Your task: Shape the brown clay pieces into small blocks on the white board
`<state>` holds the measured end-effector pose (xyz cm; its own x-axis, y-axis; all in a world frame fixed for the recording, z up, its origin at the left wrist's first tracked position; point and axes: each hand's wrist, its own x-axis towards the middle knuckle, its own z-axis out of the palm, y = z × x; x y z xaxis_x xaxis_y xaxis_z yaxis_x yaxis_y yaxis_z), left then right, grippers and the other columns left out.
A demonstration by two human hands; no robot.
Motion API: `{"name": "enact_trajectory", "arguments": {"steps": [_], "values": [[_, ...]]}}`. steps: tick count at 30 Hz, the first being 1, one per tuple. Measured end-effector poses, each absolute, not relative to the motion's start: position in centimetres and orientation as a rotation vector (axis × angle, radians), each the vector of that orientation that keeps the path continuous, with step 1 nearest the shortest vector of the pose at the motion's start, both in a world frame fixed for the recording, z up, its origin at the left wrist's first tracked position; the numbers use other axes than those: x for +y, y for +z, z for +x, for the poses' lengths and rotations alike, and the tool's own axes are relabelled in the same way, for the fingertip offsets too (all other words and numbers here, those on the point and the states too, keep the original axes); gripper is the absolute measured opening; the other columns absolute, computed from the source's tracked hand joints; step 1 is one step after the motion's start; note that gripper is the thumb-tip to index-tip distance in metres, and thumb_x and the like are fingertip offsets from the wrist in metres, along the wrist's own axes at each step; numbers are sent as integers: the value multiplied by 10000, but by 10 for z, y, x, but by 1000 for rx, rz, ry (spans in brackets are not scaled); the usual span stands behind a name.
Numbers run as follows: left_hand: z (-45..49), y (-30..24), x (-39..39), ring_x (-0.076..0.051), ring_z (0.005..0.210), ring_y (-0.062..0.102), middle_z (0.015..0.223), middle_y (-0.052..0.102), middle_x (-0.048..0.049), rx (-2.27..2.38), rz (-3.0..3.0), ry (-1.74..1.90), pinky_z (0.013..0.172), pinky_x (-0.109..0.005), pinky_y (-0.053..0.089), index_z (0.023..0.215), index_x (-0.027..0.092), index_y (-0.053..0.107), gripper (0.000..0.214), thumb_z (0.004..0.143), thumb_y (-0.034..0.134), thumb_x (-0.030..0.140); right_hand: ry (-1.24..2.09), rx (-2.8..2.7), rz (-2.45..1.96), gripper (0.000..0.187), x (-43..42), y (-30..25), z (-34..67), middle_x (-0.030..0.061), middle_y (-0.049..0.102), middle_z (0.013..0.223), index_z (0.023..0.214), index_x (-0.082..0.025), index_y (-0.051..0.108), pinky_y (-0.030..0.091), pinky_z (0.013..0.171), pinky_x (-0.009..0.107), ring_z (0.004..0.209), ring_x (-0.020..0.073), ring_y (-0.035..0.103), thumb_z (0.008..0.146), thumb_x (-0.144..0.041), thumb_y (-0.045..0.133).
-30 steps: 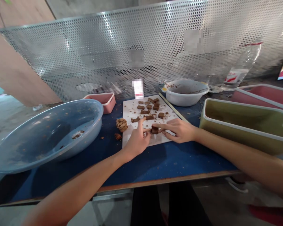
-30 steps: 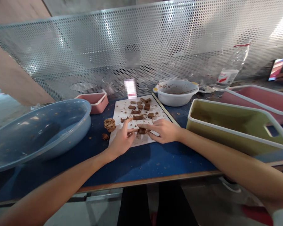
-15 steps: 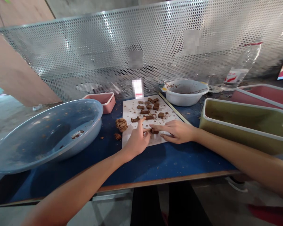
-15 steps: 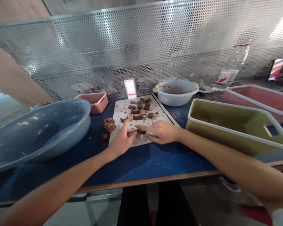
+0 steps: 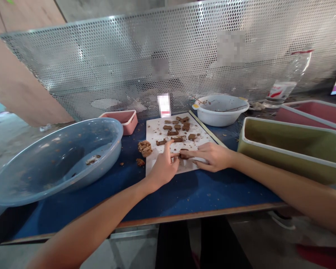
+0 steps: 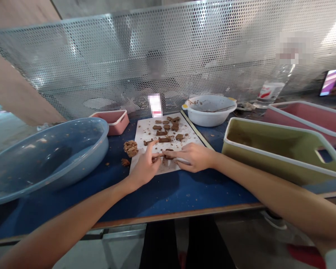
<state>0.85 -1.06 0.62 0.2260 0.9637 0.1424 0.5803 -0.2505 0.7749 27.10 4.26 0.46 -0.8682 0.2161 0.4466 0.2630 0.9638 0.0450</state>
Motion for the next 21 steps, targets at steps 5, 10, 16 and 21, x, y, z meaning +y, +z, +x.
{"name": "enact_trajectory", "arguments": {"steps": [5,10,16,21], "values": [[8,4,-11,-142,586,616,1258,813,-142,1371,1892,854,595,-281,468,1654,181,317,765,942,596,209,-25,-2347,-635,523,34,11,269,42,803,1039,1611,-262,505,567,802,325,755,172,686,1089,-261,474],[9,4,-14,-148,593,651,1234,820,-143,1432,1920,858,649,-299,505,1656,199,332,744,955,579,201,-97,-2278,-1257,397,16,18,257,137,718,1157,1403,-177,669,545,826,380,883,244,704,1077,-335,506],[9,5,-16,-148,631,685,1257,821,-131,1443,1968,852,715,-298,538,1662,215,324,737,967,567,187,-95,-2617,-1414,323,-11,10,239,138,678,1056,1184,-141,724,460,780,374,819,243,682,1105,-350,491],[11,7,-16,-142,636,694,1273,817,-131,1437,1962,838,695,-283,535,1648,208,340,712,972,562,171,-94,-2632,-1408,346,-20,5,231,138,670,1094,1211,-116,713,443,801,377,865,255,689,1116,-362,489]]}}
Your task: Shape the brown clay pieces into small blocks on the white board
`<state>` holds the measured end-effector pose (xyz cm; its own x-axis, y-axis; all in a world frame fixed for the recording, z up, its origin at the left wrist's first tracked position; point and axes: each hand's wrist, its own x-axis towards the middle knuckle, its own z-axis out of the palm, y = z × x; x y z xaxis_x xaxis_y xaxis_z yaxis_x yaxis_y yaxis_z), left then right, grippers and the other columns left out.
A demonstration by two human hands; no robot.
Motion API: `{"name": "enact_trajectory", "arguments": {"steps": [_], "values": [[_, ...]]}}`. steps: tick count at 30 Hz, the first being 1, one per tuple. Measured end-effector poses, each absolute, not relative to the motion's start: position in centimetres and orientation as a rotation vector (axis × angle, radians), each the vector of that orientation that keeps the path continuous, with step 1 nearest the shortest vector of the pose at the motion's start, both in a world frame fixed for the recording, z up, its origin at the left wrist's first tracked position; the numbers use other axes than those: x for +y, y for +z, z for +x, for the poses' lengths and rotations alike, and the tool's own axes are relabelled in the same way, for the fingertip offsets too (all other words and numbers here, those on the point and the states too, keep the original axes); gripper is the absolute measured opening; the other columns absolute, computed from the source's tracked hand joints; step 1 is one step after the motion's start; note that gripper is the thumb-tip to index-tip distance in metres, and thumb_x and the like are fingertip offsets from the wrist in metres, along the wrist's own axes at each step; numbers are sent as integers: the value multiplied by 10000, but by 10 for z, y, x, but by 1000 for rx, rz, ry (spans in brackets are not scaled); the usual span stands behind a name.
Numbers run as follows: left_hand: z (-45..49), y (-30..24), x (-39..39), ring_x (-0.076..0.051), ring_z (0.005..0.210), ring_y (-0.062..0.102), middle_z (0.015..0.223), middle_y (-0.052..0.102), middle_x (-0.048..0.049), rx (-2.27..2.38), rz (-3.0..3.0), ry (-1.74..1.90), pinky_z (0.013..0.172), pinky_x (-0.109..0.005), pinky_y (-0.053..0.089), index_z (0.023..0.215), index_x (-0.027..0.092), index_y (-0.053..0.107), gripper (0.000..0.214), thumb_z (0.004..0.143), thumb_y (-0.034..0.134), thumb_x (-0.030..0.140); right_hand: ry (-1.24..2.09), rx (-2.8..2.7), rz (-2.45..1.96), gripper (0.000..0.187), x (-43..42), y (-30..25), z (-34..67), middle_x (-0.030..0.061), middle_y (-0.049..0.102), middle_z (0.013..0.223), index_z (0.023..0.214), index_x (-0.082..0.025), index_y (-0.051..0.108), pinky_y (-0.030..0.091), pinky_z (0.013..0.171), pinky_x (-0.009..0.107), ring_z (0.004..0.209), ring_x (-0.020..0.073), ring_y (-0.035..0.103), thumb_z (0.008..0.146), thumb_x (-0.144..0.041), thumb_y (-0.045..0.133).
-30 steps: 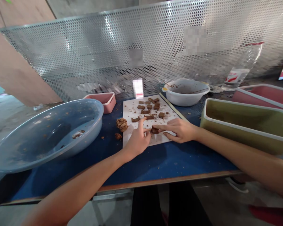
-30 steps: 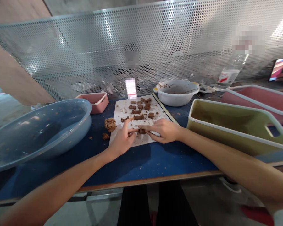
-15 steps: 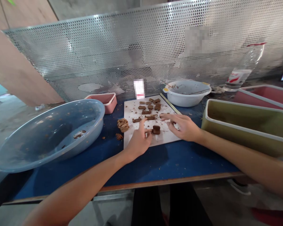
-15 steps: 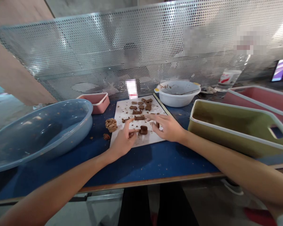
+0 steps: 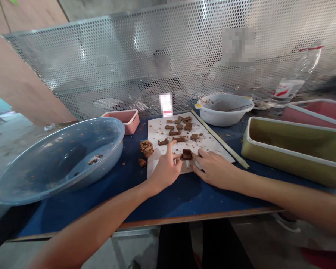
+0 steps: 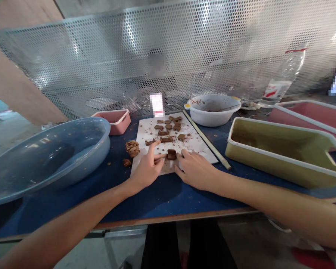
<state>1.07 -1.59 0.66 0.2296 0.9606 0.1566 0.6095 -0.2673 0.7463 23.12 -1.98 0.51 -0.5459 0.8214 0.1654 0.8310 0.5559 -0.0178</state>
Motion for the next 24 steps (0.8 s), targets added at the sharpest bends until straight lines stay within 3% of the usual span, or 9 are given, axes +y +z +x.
{"name": "enact_trajectory", "arguments": {"steps": [7,14,24], "values": [[12,10,-18,-173,717,740,1282,814,-137,1439,1947,839,724,-303,554,1644,198,347,712,964,552,147,-147,-2604,-1394,336,-24,8,230,132,678,1053,1167,-124,734,446,851,395,860,253,665,1120,-342,483],[12,10,-18,-142,615,658,1266,816,-144,1428,1936,850,660,-292,524,1630,174,353,701,957,549,153,-88,-2590,-1389,333,-22,6,227,142,666,1099,1188,-120,706,454,857,388,920,263,669,1124,-348,472],[13,12,-20,-132,595,655,1285,808,-154,1437,1929,850,688,-305,535,1628,178,349,711,947,552,154,-158,-2623,-1378,346,-30,10,225,145,688,1062,1150,-112,730,459,888,399,921,265,673,1126,-330,462]]}}
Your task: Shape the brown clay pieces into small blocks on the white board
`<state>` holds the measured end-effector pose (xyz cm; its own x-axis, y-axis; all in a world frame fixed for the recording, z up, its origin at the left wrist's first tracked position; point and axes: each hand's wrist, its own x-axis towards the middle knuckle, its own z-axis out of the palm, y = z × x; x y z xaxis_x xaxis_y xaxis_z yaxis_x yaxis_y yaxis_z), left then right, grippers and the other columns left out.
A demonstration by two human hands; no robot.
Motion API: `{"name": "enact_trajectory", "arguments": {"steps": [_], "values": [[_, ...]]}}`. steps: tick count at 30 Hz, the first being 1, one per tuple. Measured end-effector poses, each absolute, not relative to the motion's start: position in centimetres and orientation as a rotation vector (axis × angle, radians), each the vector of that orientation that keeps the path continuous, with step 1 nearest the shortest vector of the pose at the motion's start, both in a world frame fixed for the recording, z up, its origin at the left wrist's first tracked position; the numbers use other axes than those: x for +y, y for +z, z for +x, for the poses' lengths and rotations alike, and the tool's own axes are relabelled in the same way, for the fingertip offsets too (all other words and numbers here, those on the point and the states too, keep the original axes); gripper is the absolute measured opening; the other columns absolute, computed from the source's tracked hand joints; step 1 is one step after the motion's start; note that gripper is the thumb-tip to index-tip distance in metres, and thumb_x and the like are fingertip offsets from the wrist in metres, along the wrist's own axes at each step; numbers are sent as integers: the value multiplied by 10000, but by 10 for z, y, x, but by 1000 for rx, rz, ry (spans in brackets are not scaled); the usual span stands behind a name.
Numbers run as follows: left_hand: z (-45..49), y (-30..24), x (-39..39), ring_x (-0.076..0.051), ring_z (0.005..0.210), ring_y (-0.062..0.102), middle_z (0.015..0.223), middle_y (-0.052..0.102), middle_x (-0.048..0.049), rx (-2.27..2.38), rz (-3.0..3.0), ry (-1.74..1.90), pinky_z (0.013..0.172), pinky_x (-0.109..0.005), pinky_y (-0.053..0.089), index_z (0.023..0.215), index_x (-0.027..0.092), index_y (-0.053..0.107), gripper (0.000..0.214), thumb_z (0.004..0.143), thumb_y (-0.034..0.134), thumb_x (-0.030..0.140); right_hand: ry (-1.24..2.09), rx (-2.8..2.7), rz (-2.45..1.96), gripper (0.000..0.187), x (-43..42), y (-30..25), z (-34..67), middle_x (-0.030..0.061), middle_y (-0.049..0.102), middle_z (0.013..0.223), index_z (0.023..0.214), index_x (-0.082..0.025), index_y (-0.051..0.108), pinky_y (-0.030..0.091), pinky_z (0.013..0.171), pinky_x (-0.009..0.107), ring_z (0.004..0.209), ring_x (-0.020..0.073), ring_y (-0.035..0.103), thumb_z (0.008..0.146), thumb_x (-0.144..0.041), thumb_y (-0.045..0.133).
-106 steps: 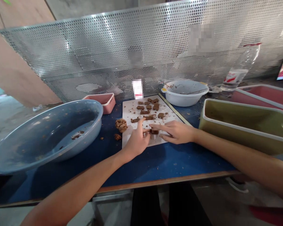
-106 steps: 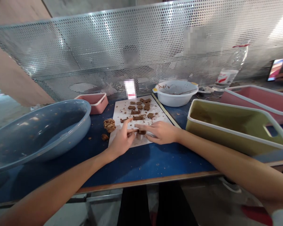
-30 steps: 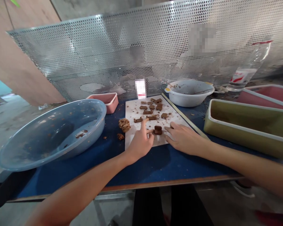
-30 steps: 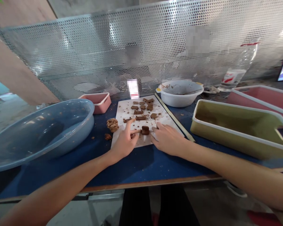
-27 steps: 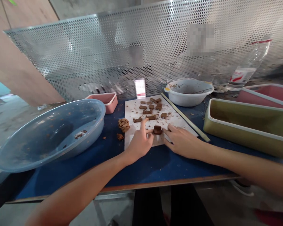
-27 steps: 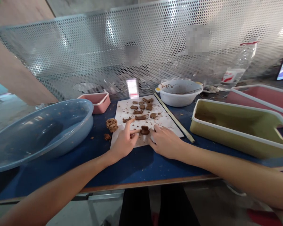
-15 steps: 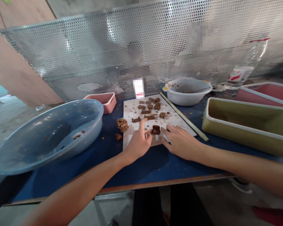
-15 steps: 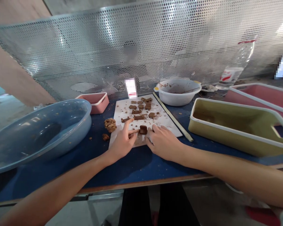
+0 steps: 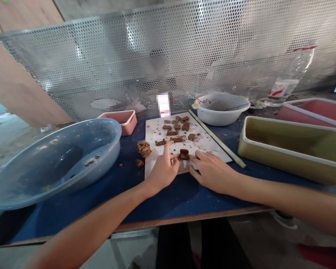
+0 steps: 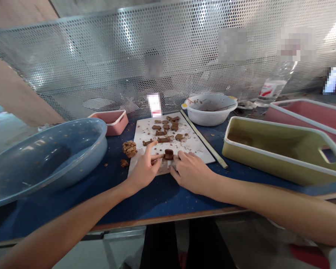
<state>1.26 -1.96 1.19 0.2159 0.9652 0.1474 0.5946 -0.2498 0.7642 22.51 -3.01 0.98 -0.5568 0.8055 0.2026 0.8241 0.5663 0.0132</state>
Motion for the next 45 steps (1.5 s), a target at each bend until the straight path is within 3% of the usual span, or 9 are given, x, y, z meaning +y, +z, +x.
{"name": "enact_trajectory", "arguments": {"steps": [18,29,39,45], "values": [[13,12,-21,-142,592,646,1226,827,-138,1480,1976,870,648,-288,502,1659,181,332,727,961,532,164,-407,-2562,-1276,357,-29,6,225,136,692,990,1081,-122,763,414,906,430,918,284,650,1119,-339,482],[15,13,-23,-150,566,632,1241,825,-142,1446,1953,839,641,-305,523,1632,188,370,723,934,555,171,-381,-2633,-1234,351,-24,1,221,127,692,992,1046,-109,747,410,887,417,914,265,637,1117,-322,478],[14,13,-23,-134,539,605,1071,833,-115,1510,1925,860,611,-280,490,1714,145,274,811,948,538,185,-390,-2666,-1285,399,-20,10,224,138,711,976,999,-133,772,380,889,415,941,269,638,1134,-320,446],[15,11,-23,-129,531,579,1014,835,-78,1438,1923,847,604,-269,484,1701,173,306,806,935,557,174,-380,-2635,-1214,353,-19,3,221,129,704,963,993,-119,767,390,891,407,893,252,626,1112,-306,492]]}}
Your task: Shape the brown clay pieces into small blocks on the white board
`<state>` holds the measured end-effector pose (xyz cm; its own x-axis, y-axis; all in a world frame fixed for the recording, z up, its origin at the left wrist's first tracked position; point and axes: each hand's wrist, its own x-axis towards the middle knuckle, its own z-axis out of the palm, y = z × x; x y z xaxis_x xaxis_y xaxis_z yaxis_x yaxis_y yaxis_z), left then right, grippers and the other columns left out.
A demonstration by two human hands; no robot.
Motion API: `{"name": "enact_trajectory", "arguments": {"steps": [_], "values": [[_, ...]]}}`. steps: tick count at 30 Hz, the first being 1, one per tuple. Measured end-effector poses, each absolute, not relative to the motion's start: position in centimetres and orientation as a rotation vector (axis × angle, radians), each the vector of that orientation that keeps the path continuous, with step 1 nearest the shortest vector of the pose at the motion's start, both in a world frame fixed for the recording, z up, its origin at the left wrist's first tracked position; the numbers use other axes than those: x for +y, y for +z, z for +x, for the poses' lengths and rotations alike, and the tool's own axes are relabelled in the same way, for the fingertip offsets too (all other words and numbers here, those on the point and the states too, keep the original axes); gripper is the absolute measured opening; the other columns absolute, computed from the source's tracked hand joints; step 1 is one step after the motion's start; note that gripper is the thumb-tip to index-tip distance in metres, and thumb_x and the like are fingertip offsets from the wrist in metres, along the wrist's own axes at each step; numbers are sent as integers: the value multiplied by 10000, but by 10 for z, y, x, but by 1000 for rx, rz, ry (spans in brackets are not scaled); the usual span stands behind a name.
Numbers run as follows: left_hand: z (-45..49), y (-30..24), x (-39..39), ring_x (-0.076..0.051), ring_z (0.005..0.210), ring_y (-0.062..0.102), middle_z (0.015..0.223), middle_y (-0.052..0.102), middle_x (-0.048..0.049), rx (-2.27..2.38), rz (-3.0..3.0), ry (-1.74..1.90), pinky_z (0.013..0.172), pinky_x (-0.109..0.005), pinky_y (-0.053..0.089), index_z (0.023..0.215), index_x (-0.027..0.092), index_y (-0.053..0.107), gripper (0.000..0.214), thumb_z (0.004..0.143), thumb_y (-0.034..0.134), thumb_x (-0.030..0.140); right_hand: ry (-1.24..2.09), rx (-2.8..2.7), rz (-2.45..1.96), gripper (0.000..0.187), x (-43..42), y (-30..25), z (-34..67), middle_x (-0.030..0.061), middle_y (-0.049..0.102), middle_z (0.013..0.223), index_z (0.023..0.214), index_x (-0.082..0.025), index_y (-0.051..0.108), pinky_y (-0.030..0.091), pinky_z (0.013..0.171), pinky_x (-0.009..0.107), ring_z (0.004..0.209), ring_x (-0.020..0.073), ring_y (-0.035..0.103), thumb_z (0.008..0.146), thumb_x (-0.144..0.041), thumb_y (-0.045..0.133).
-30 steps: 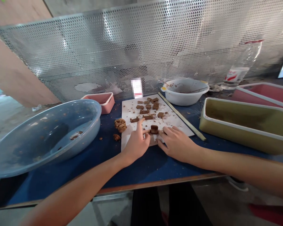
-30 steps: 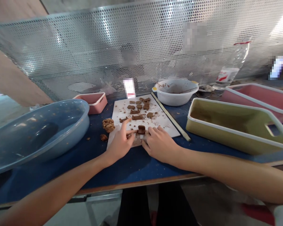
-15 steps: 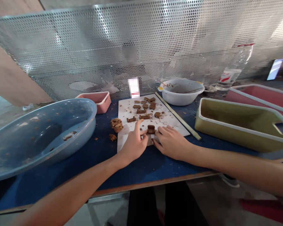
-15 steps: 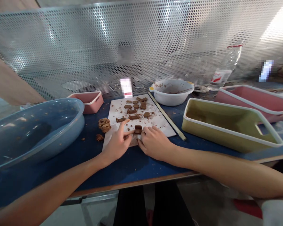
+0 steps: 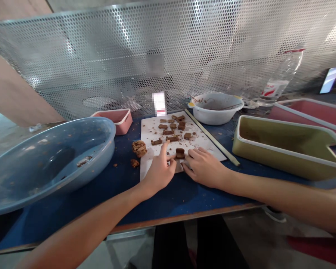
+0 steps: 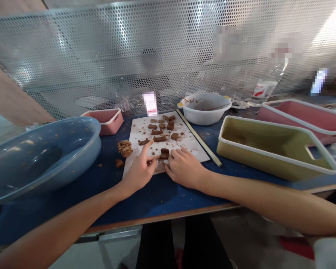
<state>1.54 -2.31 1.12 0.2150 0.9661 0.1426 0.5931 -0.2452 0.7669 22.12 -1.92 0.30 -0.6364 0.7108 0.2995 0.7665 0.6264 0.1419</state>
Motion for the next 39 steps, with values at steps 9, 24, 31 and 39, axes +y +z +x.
{"name": "enact_trajectory", "arguments": {"steps": [9,24,31,39], "values": [[14,16,-24,-151,508,560,734,735,15,1547,1966,876,585,-280,432,1680,164,339,754,950,526,182,-403,-2619,-1271,387,-17,11,225,125,709,915,943,-134,779,393,859,408,871,251,637,1117,-299,475],[15,16,-25,-163,540,613,788,762,-2,1497,1973,878,597,-287,471,1681,173,330,757,951,531,162,-349,-2632,-1269,367,-14,9,226,120,709,943,978,-131,773,379,864,398,864,239,624,1116,-321,491],[12,15,-25,-227,816,778,1068,841,-93,1605,2062,959,775,-323,586,1629,174,406,695,958,585,193,-384,-2576,-1215,320,-11,3,227,108,699,947,944,-152,765,375,858,397,849,235,606,1094,-323,541],[14,14,-25,-162,615,707,1167,844,-69,1500,1956,881,663,-306,553,1678,254,329,748,970,555,171,-402,-2549,-1218,336,-11,4,228,108,700,922,922,-147,767,363,844,397,841,231,598,1093,-326,539]]}}
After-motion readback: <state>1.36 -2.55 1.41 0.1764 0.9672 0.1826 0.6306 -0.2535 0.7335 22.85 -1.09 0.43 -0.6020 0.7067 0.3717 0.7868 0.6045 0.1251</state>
